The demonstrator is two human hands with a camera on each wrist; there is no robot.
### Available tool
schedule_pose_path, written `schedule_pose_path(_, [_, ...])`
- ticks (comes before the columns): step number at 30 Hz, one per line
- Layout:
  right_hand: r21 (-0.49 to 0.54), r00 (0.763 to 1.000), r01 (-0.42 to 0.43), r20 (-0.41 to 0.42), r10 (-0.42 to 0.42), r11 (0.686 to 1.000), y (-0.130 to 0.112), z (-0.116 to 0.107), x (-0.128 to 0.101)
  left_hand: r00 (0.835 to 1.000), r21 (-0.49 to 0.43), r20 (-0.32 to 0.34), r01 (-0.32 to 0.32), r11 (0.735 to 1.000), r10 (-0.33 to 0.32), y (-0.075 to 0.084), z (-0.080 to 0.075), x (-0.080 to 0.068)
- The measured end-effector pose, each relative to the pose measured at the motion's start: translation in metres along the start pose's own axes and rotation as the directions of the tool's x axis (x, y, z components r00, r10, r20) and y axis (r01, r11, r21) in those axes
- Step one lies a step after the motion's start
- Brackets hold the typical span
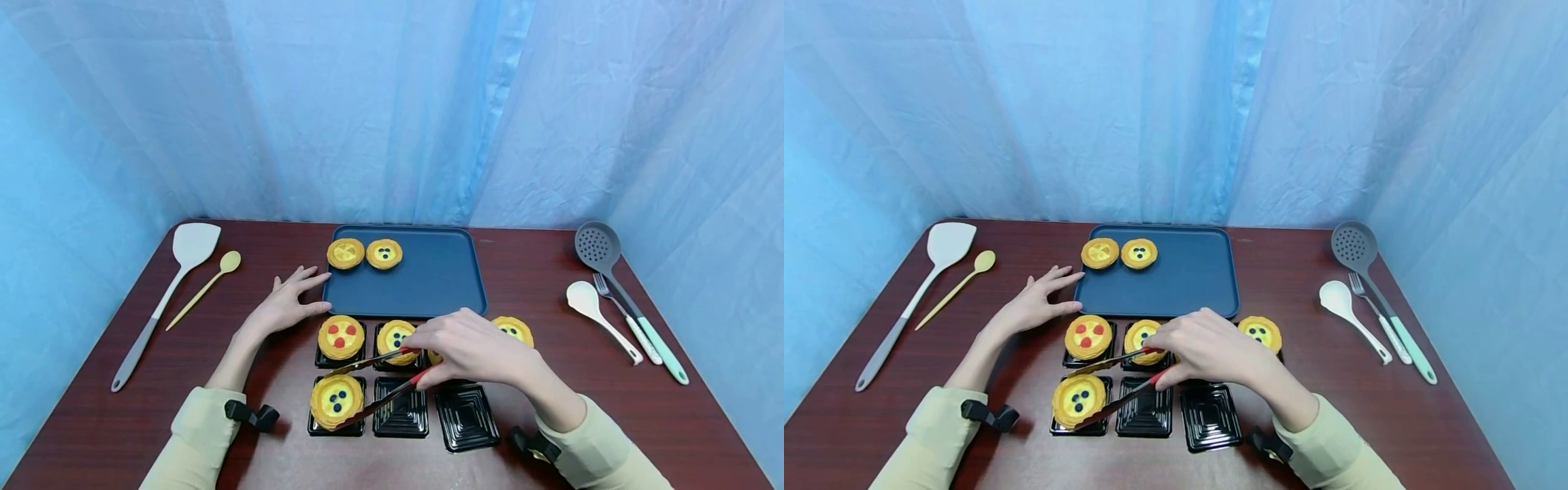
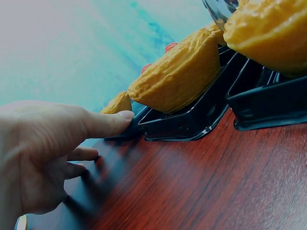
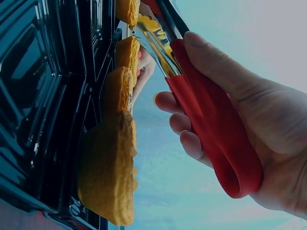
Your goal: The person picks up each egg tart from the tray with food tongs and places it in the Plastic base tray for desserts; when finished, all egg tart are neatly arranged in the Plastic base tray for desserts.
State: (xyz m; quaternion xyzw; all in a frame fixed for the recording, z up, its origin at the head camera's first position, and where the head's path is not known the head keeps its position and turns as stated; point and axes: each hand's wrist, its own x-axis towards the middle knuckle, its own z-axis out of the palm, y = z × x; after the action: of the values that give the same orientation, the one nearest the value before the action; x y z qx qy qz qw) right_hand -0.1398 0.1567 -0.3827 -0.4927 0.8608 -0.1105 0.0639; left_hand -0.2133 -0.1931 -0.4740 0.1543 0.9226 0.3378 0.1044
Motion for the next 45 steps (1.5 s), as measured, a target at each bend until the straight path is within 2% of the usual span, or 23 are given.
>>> schedule_pose_path(22, [-0.027, 0.999, -0.037, 0.018, 0.038, 0.999, -0.001, -0.002, -0.001, 1.0, 0.0, -0.001, -0.003, 1.0, 0.003, 0.003, 0.001, 0.0])
schedule_pose_path(33, [0.007, 0.999, -0.034, 0.025, 0.033, 0.999, -0.001, -0.006, -0.004, 1.0, -0.002, -0.001, 0.003, 1.0, -0.003, 0.005, 0.001, 0.0])
schedule_pose_path(38, [-0.002, 1.0, -0.005, -0.018, 0.005, 1.0, -0.001, -0.011, -0.004, 1.0, -0.008, 0.004, 0.0, 1.0, 0.0, 0.006, 0.001, 0.0])
schedule_pose_path(42, [-0.021, 0.996, 0.029, -0.079, -0.031, 0.999, 0.006, -0.025, -0.004, 1.0, -0.005, 0.006, 0.002, 1.0, -0.002, 0.004, 0.0, -0.001])
schedule_pose_path(45, [-0.055, 0.994, 0.0, -0.11, -0.006, 0.998, 0.016, -0.04, -0.003, 1.0, 0.0, 0.006, -0.001, 1.0, 0.001, 0.003, -0.001, -0.001])
